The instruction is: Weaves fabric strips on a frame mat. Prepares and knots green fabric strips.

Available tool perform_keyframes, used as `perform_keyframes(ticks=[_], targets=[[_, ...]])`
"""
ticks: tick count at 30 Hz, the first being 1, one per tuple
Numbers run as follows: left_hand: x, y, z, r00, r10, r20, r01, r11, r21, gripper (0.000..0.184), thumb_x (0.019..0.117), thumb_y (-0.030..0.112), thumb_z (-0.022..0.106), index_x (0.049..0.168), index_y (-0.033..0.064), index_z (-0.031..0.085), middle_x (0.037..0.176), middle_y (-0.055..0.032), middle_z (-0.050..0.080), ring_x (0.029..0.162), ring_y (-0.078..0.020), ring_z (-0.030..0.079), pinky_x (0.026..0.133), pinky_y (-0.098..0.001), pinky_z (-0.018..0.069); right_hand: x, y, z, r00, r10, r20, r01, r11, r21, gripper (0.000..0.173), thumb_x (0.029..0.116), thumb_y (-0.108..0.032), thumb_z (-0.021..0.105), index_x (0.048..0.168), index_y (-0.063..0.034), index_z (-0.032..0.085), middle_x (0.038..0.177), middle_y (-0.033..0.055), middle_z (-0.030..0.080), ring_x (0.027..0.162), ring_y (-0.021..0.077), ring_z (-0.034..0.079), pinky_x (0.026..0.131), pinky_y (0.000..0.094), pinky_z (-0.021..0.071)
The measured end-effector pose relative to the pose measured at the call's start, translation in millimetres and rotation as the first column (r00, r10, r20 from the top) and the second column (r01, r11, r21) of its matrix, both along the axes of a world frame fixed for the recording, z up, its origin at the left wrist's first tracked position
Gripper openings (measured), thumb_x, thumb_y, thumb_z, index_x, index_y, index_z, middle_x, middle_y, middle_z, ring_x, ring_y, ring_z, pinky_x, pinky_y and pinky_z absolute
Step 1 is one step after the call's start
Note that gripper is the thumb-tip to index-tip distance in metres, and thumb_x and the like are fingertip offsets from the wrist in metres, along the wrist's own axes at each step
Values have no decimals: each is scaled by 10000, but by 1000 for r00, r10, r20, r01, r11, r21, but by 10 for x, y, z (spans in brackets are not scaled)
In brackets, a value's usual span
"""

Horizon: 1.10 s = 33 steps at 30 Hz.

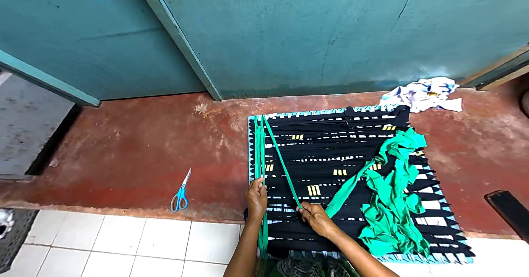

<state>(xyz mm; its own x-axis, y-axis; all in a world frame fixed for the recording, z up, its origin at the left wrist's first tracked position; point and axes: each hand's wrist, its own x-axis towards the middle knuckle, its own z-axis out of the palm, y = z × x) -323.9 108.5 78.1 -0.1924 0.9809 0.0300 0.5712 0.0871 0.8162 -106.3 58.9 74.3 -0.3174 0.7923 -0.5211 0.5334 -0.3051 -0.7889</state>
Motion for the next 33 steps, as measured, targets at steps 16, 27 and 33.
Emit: perform_keyframes(ticks=[16,27,33], targets=[[-189,-908,-42,718,-667,-198,649,745,-156,195,914,-12,595,1028,-25,753,1118,-209,713,1091,-416,664,940,-536,538,-290,-178,161,856,514,54,-517,854,54,332,1069,-212,508,1199,59,651,1021,275,698,1018,444,673,940,618,486],[-385,-2065,-578,886,-114,-449,259,926,275,143,886,83,614,831,42,739,979,-166,709,869,-300,691,787,-372,584,-331,-204,52,749,641,-168,-661,741,-119,247,1040,-129,575,1139,67,689,1035,243,691,991,332,650,940,504,481],[-323,-2411,-690,930,-129,-345,198,965,173,90,840,20,672,845,-32,745,927,-212,715,838,-330,726,760,-385,610,-593,-403,-63,620,770,-150,-784,616,-77,260,1054,-108,531,1196,40,692,1178,252,688,1157,394,635,1053,569,434]])
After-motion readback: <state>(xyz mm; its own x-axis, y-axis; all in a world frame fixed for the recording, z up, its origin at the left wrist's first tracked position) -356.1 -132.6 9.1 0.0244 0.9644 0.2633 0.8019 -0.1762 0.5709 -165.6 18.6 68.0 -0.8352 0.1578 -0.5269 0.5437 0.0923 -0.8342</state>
